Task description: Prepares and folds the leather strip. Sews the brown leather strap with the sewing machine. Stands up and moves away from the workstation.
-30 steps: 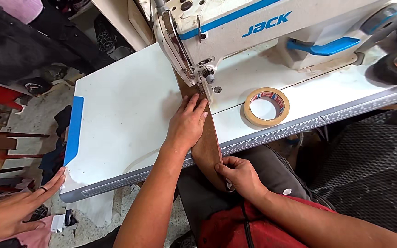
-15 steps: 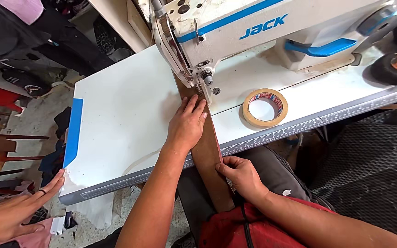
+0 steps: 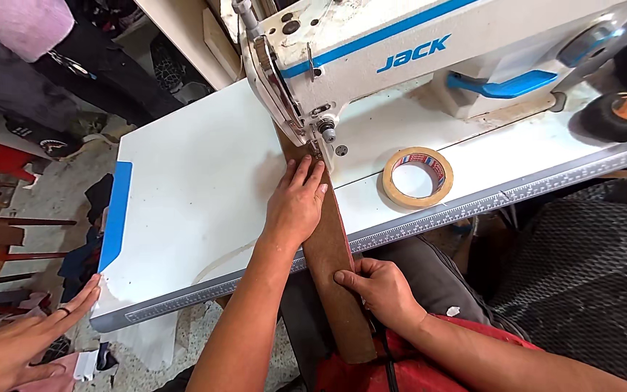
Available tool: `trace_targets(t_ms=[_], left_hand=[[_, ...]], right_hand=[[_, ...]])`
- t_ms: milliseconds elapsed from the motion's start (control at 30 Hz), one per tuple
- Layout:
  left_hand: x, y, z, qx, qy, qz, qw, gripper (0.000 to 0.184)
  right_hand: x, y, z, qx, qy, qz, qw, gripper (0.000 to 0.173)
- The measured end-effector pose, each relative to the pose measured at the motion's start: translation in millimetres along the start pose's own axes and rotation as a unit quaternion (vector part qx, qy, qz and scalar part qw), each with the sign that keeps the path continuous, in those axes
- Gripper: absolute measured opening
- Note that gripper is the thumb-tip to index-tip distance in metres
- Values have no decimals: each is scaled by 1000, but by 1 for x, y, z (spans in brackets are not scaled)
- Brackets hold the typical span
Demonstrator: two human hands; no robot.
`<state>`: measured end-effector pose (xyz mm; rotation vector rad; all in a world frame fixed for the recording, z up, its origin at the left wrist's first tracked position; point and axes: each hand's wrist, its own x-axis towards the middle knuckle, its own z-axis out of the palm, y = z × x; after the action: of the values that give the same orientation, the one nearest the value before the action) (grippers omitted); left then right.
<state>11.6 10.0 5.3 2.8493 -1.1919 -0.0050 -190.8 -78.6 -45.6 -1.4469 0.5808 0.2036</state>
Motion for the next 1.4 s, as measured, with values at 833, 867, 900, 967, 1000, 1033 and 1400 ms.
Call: trace_targets(t_ms=[833,867,900,967,1000,1033,1400], left_hand=[[-13,-14,-4,9,32,90,995,47],[-13,-15,-4,11,29,89,996,47],[-13,-15,-5,14,25,86,996,47],[-13,-14,-6,24,9,77,997,47],[-13,-13,-6,27,2,73,997,47],[-13,-12,-6,29,-3,70,997,47],[-15,-5,1,11,4,55,998,49]], right_hand=[[-19,-19,5,24,-72,-63,995,33],[-17,-19,7,28,-80,-65,994,34],[-15,-18,9,33,-87,-64,994,35],[-10,-12,10,46,-103,-49,992,35],[-7,-8,10,51,-108,-40,992,34],[-5,-5,9,56,-111,-32,992,33],[-1,7,0,65,-94,-18,993,31]])
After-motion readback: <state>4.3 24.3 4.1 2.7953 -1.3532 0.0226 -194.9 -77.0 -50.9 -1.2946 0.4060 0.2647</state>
